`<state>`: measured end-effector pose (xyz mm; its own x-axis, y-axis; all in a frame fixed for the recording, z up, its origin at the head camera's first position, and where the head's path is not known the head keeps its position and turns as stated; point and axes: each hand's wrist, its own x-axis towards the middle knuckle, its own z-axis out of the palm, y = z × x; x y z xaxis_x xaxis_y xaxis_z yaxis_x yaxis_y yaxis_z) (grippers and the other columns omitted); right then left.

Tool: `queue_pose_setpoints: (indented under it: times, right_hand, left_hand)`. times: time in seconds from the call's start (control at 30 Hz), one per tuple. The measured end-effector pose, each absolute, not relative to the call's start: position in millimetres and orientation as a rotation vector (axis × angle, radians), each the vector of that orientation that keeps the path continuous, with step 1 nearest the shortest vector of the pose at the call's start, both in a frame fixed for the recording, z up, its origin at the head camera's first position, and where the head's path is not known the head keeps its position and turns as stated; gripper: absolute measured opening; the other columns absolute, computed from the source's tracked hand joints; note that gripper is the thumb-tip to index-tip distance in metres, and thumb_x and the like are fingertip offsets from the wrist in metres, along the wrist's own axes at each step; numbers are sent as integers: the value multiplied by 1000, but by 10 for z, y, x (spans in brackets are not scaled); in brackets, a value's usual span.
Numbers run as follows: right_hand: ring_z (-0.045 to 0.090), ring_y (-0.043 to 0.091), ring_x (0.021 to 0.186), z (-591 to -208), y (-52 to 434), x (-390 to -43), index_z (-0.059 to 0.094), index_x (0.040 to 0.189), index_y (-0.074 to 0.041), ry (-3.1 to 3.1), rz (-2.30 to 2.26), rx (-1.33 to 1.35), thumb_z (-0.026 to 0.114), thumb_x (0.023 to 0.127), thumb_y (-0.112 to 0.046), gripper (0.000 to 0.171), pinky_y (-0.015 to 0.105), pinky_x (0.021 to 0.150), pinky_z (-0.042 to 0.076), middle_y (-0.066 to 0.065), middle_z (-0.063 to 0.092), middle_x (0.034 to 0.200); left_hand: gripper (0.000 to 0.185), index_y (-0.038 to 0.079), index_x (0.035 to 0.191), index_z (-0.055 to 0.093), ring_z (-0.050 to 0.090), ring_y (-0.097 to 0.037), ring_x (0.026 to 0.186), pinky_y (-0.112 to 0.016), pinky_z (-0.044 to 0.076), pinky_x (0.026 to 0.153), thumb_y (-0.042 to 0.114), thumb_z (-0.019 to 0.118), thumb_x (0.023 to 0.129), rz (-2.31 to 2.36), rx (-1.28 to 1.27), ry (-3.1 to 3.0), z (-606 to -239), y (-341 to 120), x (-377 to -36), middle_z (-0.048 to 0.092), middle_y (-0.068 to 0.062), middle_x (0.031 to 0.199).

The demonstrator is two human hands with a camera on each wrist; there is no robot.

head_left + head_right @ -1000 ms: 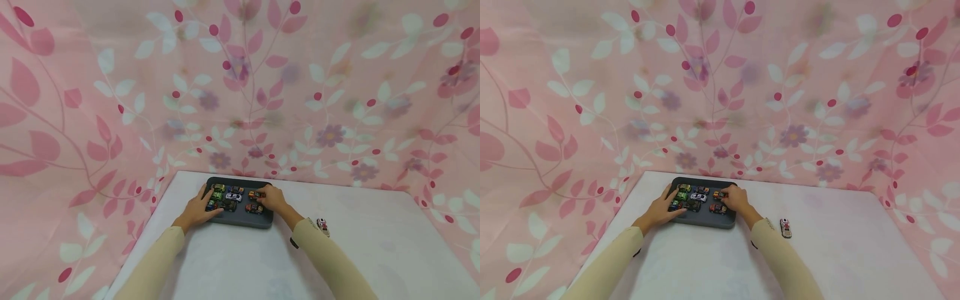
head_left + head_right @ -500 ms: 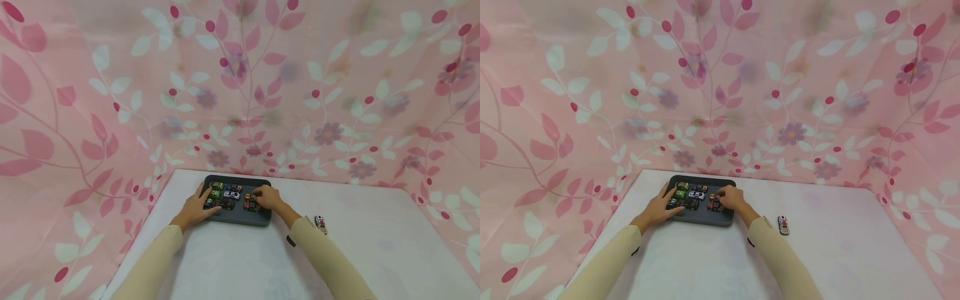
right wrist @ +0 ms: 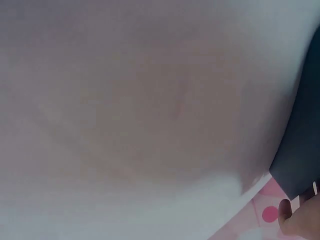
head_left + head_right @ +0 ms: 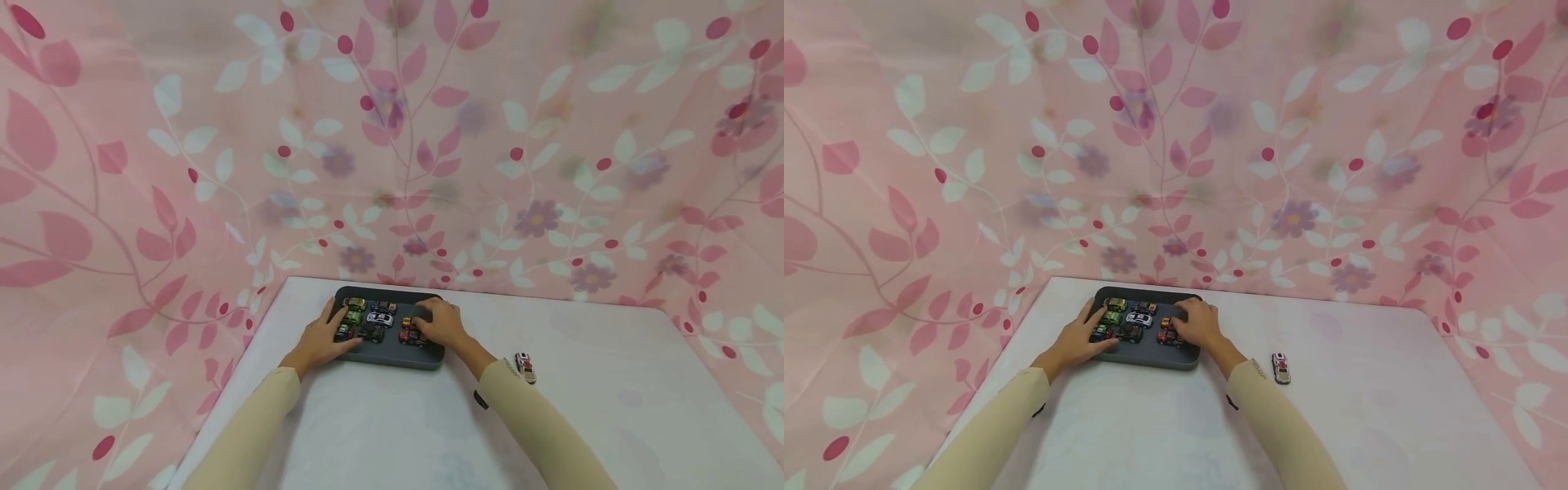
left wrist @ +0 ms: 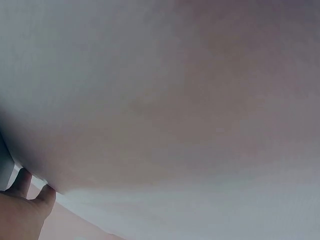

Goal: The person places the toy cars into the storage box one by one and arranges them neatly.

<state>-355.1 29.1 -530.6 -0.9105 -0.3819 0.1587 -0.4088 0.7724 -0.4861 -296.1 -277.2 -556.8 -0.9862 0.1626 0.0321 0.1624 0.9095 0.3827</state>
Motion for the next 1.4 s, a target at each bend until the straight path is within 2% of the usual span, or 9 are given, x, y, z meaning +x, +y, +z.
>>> queue_pose_setpoints:
  times: [0.23,0.47,0.57,0.83,1.03,1.27,1.4]
  right_hand:
    - [37,45,141,-5307,492,-3506,38,153,-12,-2851,817,630,57,94,-50,73,65,113,23,19,27,161]
    - [29,47,144,-5295,773,-3405,19,160,-22,-2869,561,676,47,95,-61,81,65,116,14,18,1,166]
    - [26,43,147,-5254,869,-3360,14,161,-27,-2910,374,742,44,96,-63,80,65,117,11,17,-2,167]
    - [26,40,146,-5229,1058,-3317,14,161,-27,-2945,216,774,39,95,-69,82,66,117,10,16,-2,167]
    - [32,42,142,-5208,1252,-3282,20,160,-26,-2900,223,774,46,94,-65,81,67,116,12,18,1,166]
    - [33,43,142,-5199,1391,-3278,16,160,-26,-2933,195,718,43,93,-69,84,67,116,12,17,-3,167]
    - [35,45,140,-5119,1469,-3280,19,160,-25,-2909,233,703,48,93,-65,84,67,116,12,16,-3,167]
  left_hand:
    - [93,17,158,28,43,-54,132,-67,30,110,69,58,87,617,252,3063,-5579,-2760,-2965,3,-17,167]
    - [94,16,158,27,43,-55,132,-67,29,110,71,56,87,629,273,3061,-5565,-2762,-2967,2,-17,167]
    - [94,16,158,27,43,-55,132,-67,29,109,71,56,87,630,270,3067,-5562,-2779,-2967,2,-17,167]
    - [94,17,158,28,41,-54,134,-68,29,109,72,55,87,621,286,3066,-5605,-2783,-2966,3,-18,166]
    - [92,15,158,28,43,-55,132,-68,31,108,69,56,88,636,300,3066,-5675,-2744,-2962,5,-20,166]
    - [92,16,157,30,44,-55,131,-68,31,108,70,56,88,642,293,3078,-5653,-2765,-2949,6,-19,166]
    - [91,16,157,30,44,-55,131,-67,31,108,70,55,88,631,292,3085,-5621,-2764,-2962,6,-19,166]
